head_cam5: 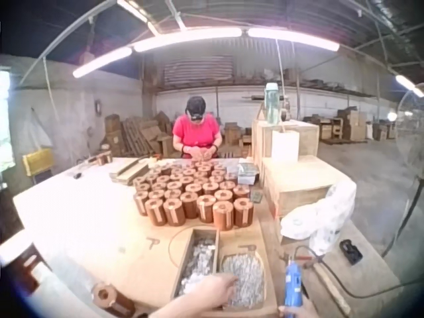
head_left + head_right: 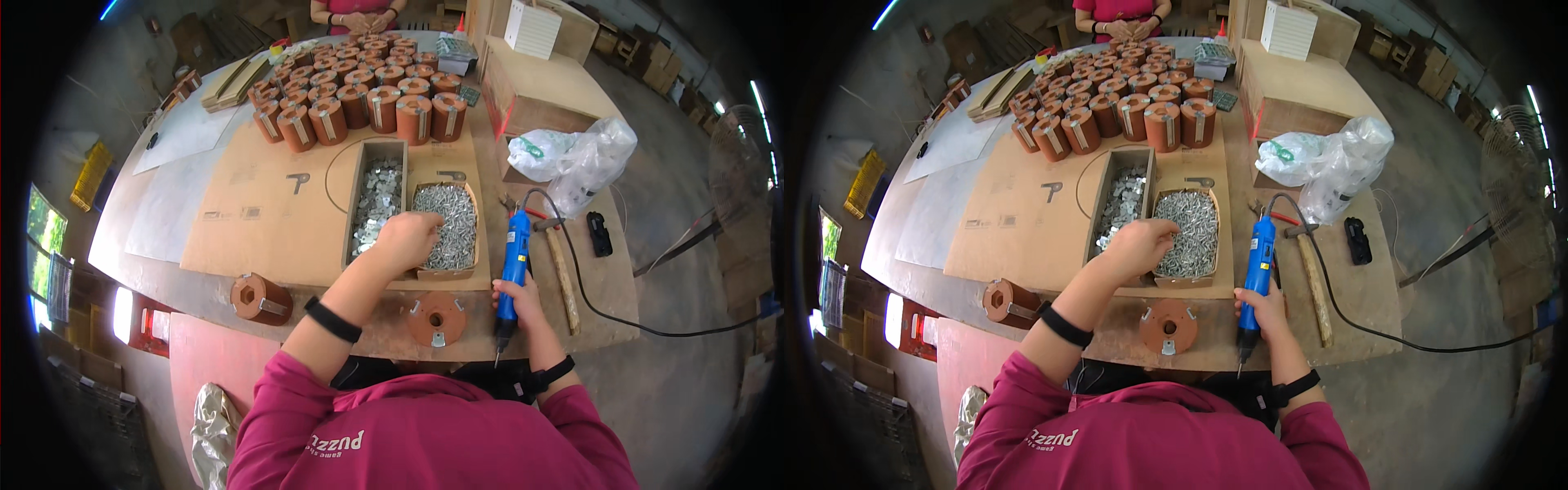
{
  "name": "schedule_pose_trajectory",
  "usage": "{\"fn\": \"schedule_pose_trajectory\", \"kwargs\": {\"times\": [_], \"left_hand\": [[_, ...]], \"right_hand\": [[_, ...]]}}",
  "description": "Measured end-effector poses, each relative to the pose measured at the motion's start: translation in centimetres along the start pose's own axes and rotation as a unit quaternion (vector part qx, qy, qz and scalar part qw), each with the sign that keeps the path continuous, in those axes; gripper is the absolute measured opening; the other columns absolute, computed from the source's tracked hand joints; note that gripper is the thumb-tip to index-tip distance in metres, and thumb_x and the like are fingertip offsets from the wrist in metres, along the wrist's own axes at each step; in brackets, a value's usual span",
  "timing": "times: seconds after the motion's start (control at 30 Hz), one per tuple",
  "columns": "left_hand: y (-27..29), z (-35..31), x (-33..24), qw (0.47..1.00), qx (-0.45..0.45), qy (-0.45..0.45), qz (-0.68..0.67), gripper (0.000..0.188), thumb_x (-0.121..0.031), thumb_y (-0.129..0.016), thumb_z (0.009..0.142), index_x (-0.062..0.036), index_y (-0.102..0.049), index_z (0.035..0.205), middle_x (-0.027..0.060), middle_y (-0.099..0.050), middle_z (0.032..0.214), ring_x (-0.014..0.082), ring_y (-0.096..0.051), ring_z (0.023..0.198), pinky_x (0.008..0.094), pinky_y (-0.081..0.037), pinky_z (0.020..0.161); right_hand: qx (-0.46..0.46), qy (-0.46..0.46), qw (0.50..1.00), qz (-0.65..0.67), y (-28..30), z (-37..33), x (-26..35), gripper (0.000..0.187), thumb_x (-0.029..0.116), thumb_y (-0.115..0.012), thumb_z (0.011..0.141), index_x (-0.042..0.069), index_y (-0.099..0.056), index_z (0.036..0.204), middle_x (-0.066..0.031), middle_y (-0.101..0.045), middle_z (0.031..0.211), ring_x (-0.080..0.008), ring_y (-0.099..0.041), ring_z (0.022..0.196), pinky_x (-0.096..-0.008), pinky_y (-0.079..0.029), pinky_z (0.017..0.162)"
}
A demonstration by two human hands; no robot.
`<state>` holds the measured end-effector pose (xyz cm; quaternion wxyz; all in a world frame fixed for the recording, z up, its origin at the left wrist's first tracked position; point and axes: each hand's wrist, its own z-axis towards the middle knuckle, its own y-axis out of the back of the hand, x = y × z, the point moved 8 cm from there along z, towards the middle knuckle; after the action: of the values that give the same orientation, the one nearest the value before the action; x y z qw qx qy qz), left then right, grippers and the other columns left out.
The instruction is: Assembling small metal and wooden industrial components using an electric screwdriver and a hammer.
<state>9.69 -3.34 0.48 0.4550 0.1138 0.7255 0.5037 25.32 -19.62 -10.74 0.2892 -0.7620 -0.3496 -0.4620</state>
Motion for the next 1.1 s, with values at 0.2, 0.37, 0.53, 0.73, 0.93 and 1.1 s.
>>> {"fn": "schedule_pose_trajectory", "kwargs": {"times": [0.2, 0.37, 0.53, 0.73, 0.93, 1.1], "left_hand": [[-2.7, 3.1, 0.1, 0.954, 0.061, -0.012, 0.294, 0.033, -0.010, -0.054, 0.073, -0.0186, -0.058, 0.104, 0.0049, -0.057, 0.096, 0.0198, -0.054, 0.098, 0.0375, -0.037, 0.081], [-3.2, 3.5, 0.6, 0.964, 0.093, -0.005, 0.248, 0.026, -0.010, -0.054, 0.072, -0.0169, -0.059, 0.098, 0.0042, -0.058, 0.096, 0.0200, -0.055, 0.095, 0.0387, -0.034, 0.081], [-3.0, 3.2, 0.8, 0.970, 0.091, -0.024, 0.222, 0.016, -0.015, -0.054, 0.075, -0.0169, -0.060, 0.090, 0.0043, -0.059, 0.092, 0.0207, -0.056, 0.090, 0.0387, -0.033, 0.078], [-0.7, 1.1, -0.2, 0.979, -0.078, -0.088, 0.164, 0.007, -0.019, -0.057, 0.074, -0.0155, -0.063, 0.077, 0.0010, -0.057, 0.080, 0.0178, -0.055, 0.084, 0.0375, -0.033, 0.077], [1.7, -4.4, -3.3, 0.969, -0.121, -0.189, -0.097, 0.010, -0.008, -0.060, 0.073, -0.0041, -0.061, 0.082, 0.0070, -0.059, 0.079, 0.0229, -0.057, 0.076, 0.0321, -0.044, 0.066], [0.9, -11.3, -5.1, 0.917, -0.065, -0.165, -0.357, 0.010, 0.000, -0.052, 0.082, 0.0022, -0.059, 0.088, 0.0080, -0.060, 0.079, 0.0145, -0.057, 0.074, 0.0261, -0.045, 0.066]], "right_hand": [[0.010, 0.009, 1.000, 0.016, 0.0, -0.2, 0.2, 0.042, 0.009, -0.068, 0.067, 0.004, -0.043, 0.100, -0.0069, -0.054, 0.076, -0.0159, -0.057, 0.059, -0.0297, -0.050, 0.050], [0.005, 0.003, 1.000, 0.015, 0.2, 0.0, 0.0, 0.042, 0.008, -0.069, 0.066, 0.003, -0.043, 0.100, -0.0070, -0.053, 0.076, -0.0159, -0.057, 0.059, -0.0299, -0.050, 0.049], [0.009, 0.011, 1.000, 0.019, 0.0, 0.0, 0.3, 0.038, 0.008, -0.067, 0.068, 0.003, -0.043, 0.098, -0.0071, -0.054, 0.074, -0.0157, -0.057, 0.059, -0.0296, -0.050, 0.050], [0.005, 0.016, 0.999, 0.034, -0.1, -0.6, 0.7, 0.041, 0.007, -0.068, 0.067, 0.003, -0.043, 0.099, -0.0075, -0.054, 0.075, -0.0159, -0.056, 0.058, -0.0297, -0.049, 0.049], [0.051, 0.122, 0.974, 0.183, -1.3, -4.6, 7.9, 0.045, 0.006, -0.062, 0.069, 0.007, -0.040, 0.108, -0.0083, -0.053, 0.079, -0.0187, -0.056, 0.064, -0.0338, -0.048, 0.055], [0.125, 0.255, 0.914, 0.291, -3.0, -11.1, 16.6, 0.064, 0.008, -0.058, 0.073, 0.010, -0.025, 0.128, -0.0078, -0.051, 0.085, -0.0185, -0.055, 0.072, -0.0363, -0.049, 0.065]]}}
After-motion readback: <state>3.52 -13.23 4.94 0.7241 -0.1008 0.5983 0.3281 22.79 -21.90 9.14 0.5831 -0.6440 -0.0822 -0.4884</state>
